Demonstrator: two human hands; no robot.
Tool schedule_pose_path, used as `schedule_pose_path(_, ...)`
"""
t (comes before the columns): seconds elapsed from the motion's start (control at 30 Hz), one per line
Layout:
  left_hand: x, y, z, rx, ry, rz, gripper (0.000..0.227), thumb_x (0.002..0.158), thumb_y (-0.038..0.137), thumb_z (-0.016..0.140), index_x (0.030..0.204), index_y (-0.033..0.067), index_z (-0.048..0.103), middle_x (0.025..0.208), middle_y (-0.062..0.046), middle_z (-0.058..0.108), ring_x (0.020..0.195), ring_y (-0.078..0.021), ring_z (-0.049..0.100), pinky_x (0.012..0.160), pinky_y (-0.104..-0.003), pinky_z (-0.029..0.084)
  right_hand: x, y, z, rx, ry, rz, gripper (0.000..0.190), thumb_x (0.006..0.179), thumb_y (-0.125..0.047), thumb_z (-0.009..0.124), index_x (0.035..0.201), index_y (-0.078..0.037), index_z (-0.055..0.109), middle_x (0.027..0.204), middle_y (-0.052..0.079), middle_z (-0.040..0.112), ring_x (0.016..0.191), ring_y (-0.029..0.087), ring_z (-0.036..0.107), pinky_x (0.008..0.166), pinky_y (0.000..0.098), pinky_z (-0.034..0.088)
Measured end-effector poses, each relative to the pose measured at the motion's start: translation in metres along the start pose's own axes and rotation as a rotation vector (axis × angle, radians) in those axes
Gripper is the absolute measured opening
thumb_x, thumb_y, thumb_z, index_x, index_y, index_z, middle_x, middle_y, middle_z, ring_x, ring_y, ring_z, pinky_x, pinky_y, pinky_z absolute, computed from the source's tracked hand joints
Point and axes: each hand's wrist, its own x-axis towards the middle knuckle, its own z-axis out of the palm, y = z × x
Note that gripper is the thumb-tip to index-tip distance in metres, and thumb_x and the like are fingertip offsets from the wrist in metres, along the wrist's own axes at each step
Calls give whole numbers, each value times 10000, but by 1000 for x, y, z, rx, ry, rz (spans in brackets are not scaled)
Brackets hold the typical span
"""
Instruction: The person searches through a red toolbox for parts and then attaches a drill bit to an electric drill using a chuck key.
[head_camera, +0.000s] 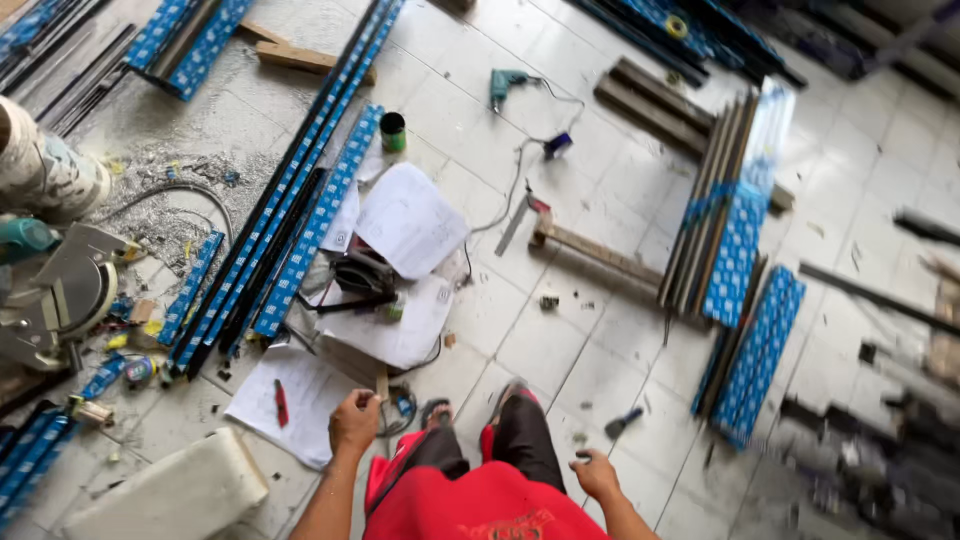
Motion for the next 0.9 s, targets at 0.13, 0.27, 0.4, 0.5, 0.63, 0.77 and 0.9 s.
schedule_pose_path(0.13,42,65,16,-120,121,-62,281,842,397,672,1014,200,771,983,-39,805,983,-286,733,898,-411,520,80,-69,-80,-191,-84,-70,516,806,-440,767,1273,-222,748,1200,81,804,1167,245,727,1037,313,512)
schedule_pose_path(0.27,85,95,51,-251,245,-262,322,834,420,657,1045,205,772,1024,-60,802,1021,-317,722,903,-428,519,208,-205,-165,-531,-31,-325,551,831,-527,704,1308,-251,688,1153,50,768,1175,256,697,1032,361,514)
schedule_pose_path(0.4,81,82,126,-349,203,-549,461,822,523,699,1190,252,753,1156,-28,789,1212,-320,678,1039,-472,521,292,-327,-223,-540,-26,-543,609,851,-430,775,1369,-118,701,1225,225,770,1237,395,679,1050,525,519)
schedule_pose_path(0.5,101,87,166,-385,165,-645,549,782,575,703,1234,264,731,1195,11,777,1247,-292,659,1063,-456,516,336,-425,-237,-604,-31,-619,678,870,-529,745,1424,-151,650,1240,239,755,1238,416,664,1061,523,510)
schedule_pose_path(0.63,169,80,199,-472,203,-655,616,784,580,715,1283,220,681,1214,-27,772,1211,-251,688,1047,-427,535,382,-536,-198,-632,-66,-707,724,857,-497,780,1453,-122,613,1255,257,737,1236,439,655,1052,545,502)
schedule_pose_path(0.77,261,74,212,-560,345,-548,710,799,601,739,1323,135,633,1281,-116,726,1260,-329,644,1067,-494,514,425,-625,-112,-622,-111,-828,825,885,-578,772,1503,-82,546,1297,283,686,1254,442,621,1068,567,470)
schedule_pose_path(0.9,346,73,201,-687,510,-421,801,862,586,746,1404,33,542,1372,-218,636,1329,-391,567,1133,-541,460,477,-686,-7,-476,-112,-862,986,875,-613,802,1583,-69,382,1414,275,583,1315,451,542,1090,598,443)
